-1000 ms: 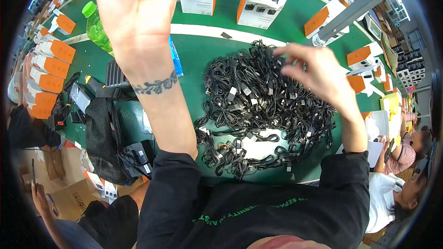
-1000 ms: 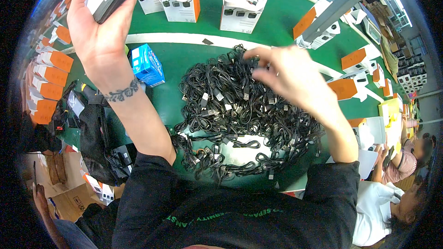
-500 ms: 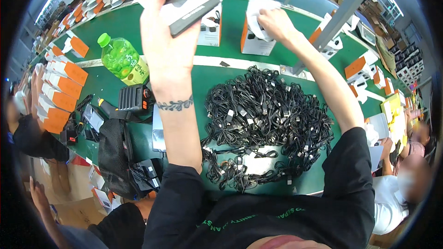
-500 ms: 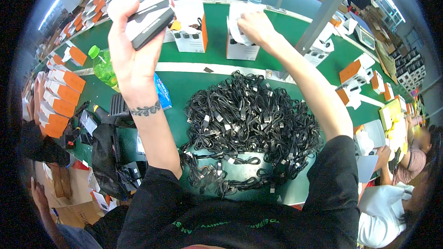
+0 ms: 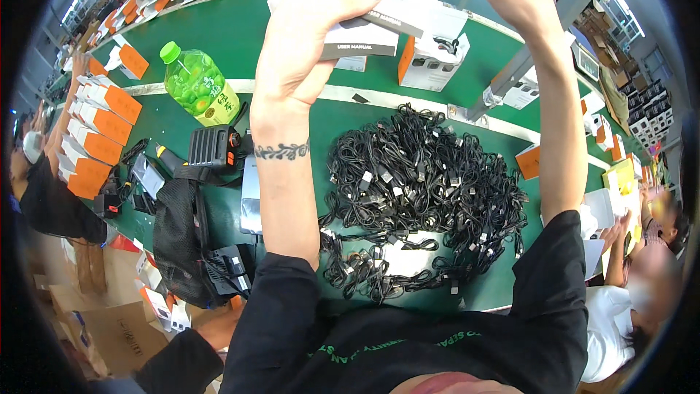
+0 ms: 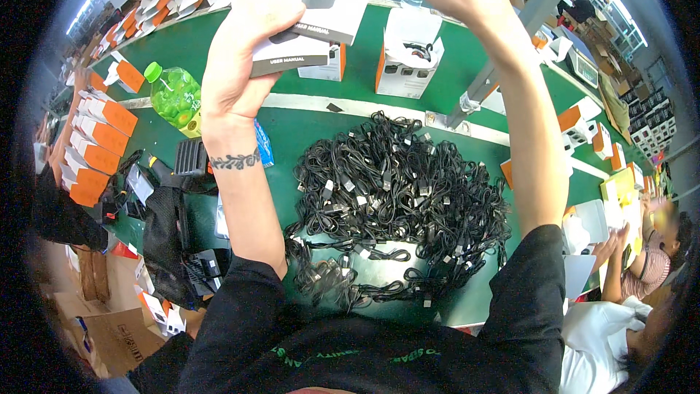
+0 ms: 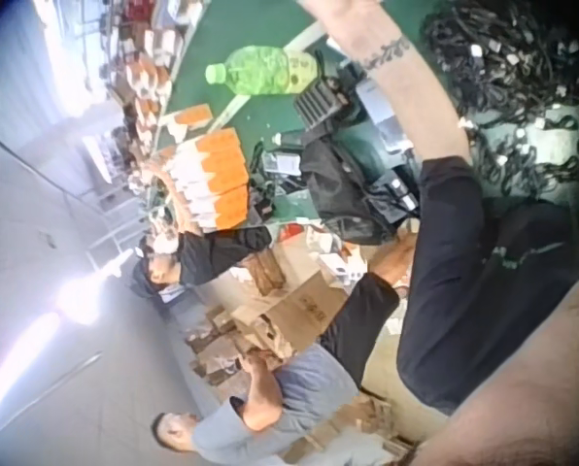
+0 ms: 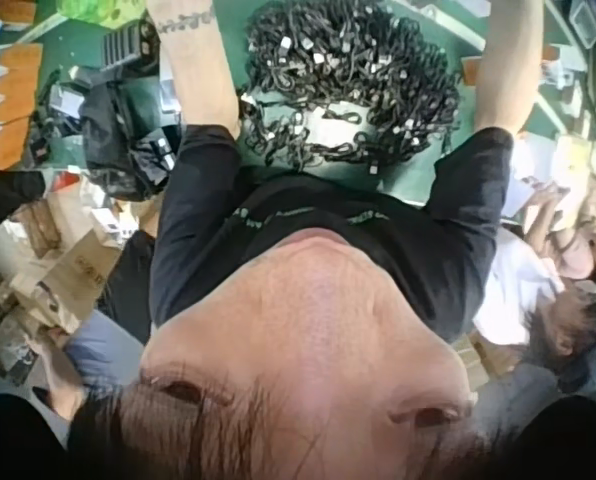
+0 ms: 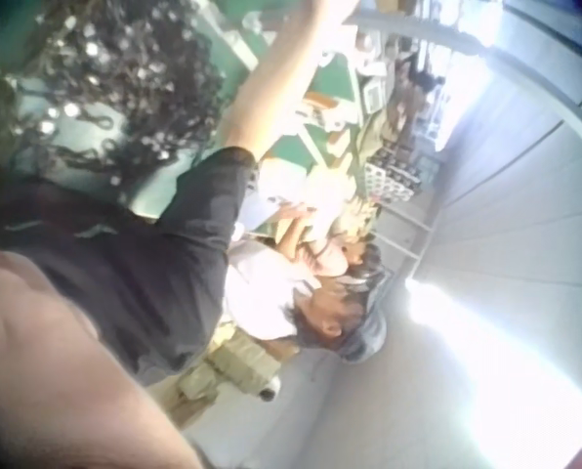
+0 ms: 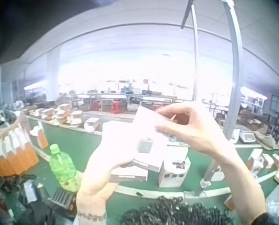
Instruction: Placing power banks, cables, and instruction manuals into retail boxes on an assembly line.
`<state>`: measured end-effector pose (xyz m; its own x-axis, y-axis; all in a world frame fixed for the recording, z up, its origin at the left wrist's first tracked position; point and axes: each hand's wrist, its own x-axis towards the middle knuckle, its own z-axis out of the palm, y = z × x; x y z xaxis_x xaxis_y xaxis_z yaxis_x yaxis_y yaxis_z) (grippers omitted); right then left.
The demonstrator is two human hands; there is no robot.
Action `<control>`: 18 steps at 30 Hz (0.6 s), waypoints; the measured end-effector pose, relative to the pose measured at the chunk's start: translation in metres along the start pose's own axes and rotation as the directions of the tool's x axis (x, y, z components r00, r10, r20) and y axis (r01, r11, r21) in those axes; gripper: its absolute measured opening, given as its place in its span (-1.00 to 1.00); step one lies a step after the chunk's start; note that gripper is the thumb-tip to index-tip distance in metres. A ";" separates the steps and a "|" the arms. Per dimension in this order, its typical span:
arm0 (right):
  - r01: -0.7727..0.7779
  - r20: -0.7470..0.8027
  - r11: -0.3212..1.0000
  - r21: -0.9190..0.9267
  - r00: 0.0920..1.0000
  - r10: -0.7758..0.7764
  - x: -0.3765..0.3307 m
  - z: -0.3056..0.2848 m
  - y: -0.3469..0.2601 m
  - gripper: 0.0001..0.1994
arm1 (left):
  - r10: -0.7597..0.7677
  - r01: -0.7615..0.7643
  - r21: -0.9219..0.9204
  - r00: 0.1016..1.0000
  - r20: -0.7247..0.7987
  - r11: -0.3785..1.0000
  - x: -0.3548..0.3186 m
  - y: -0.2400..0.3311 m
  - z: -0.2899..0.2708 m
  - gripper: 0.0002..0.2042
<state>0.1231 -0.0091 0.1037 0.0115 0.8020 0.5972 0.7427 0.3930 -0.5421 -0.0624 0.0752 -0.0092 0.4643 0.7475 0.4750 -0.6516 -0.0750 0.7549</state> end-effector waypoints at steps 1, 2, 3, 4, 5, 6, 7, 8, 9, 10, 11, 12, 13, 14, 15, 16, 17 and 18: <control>-0.019 0.070 0.997 -0.079 0.997 0.024 0.000 -0.001 -0.001 -0.69 | -0.005 0.005 0.002 1.000 0.002 1.000 0.000 0.000 0.000 -0.71; 0.007 -0.005 1.000 -0.014 1.000 -0.007 0.005 0.005 0.010 -0.75 | -0.024 0.020 -0.055 0.998 -0.067 0.998 -0.001 0.004 0.000 -0.67; 0.007 -0.005 1.000 -0.018 1.000 -0.007 0.009 0.003 0.022 -0.75 | -0.047 0.031 -0.123 0.991 -0.127 0.992 0.001 0.003 0.000 -0.64; -0.022 -0.102 1.000 0.022 0.994 0.024 0.012 -0.001 0.034 -0.76 | -0.045 0.029 -0.126 0.991 -0.126 0.992 0.004 0.003 0.000 -0.64; -0.043 -0.195 0.997 0.071 0.979 0.057 0.016 -0.003 0.045 -0.77 | -0.027 -0.005 -0.259 0.992 -0.122 0.966 0.006 0.007 -0.001 -0.60; -0.017 -0.222 0.993 0.117 0.974 0.042 0.017 0.000 0.056 -0.81 | -0.011 -0.036 -0.390 0.993 -0.118 0.920 0.009 0.009 -0.005 -0.55; -0.015 -0.219 0.993 0.116 0.975 0.040 0.016 0.005 0.066 -0.81 | 0.025 -0.107 -0.436 0.982 -0.189 0.894 0.014 0.006 -0.023 -0.51; 0.038 -0.192 0.998 -0.040 0.980 -0.045 0.016 0.016 0.071 -0.83 | 0.048 -0.154 -0.438 0.969 -0.242 0.886 0.013 0.006 -0.039 -0.52; 0.095 -0.156 0.975 -0.199 0.980 -0.127 0.015 0.025 0.077 -0.84 | 0.072 -0.199 -0.443 0.955 -0.288 0.874 0.012 0.008 -0.048 -0.52; 0.150 -0.172 0.963 -0.225 0.967 -0.190 0.015 0.039 0.091 -0.86 | 0.077 -0.204 -0.440 0.954 -0.289 0.875 0.012 0.010 -0.056 -0.52; 0.176 -0.134 0.899 -0.400 0.960 -0.247 0.016 0.048 0.094 -0.87 | 0.050 -0.217 -0.501 0.944 -0.326 0.838 0.013 0.010 -0.062 -0.53; 0.265 -0.106 0.849 -0.456 0.932 -0.348 0.017 0.057 0.101 -0.87 | 0.023 -0.234 -0.556 0.933 -0.360 0.798 0.012 0.012 -0.064 -0.53; 0.349 -0.073 0.787 -0.508 0.894 -0.443 0.020 0.066 0.113 -0.86 | 0.025 -0.236 -0.554 0.932 -0.361 0.799 0.012 0.012 -0.064 -0.53; 0.295 -0.011 0.709 -0.641 0.920 -0.393 0.023 0.080 0.133 -0.85 | 0.021 -0.246 -0.569 0.928 -0.372 0.785 0.012 0.012 -0.061 -0.53; 0.299 -0.008 0.713 -0.634 0.919 -0.393 0.027 0.087 0.133 -0.85 | 0.019 -0.260 -0.581 0.922 -0.387 0.771 0.010 0.013 -0.059 -0.53; 0.287 0.035 0.654 -0.700 0.929 -0.369 0.029 0.095 0.133 -0.87 | 0.019 -0.264 -0.576 0.919 -0.395 0.773 0.008 0.013 -0.057 -0.53; 0.275 0.077 0.585 -0.763 0.937 -0.340 0.032 0.099 0.135 -0.89 | 0.034 -0.262 -0.528 0.915 -0.401 0.808 0.009 0.013 -0.054 -0.54; 0.301 0.092 0.572 -0.764 0.927 -0.364 0.035 0.103 0.141 -0.89 | 0.048 -0.258 -0.479 0.912 -0.406 0.839 0.009 0.013 -0.050 -0.55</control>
<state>0.1589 0.1205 -0.0131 -0.3215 0.6418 0.6962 0.9392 0.1222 0.3210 -0.0965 0.1142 -0.0181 0.1487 0.9467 0.2859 -0.9538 0.0610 0.2941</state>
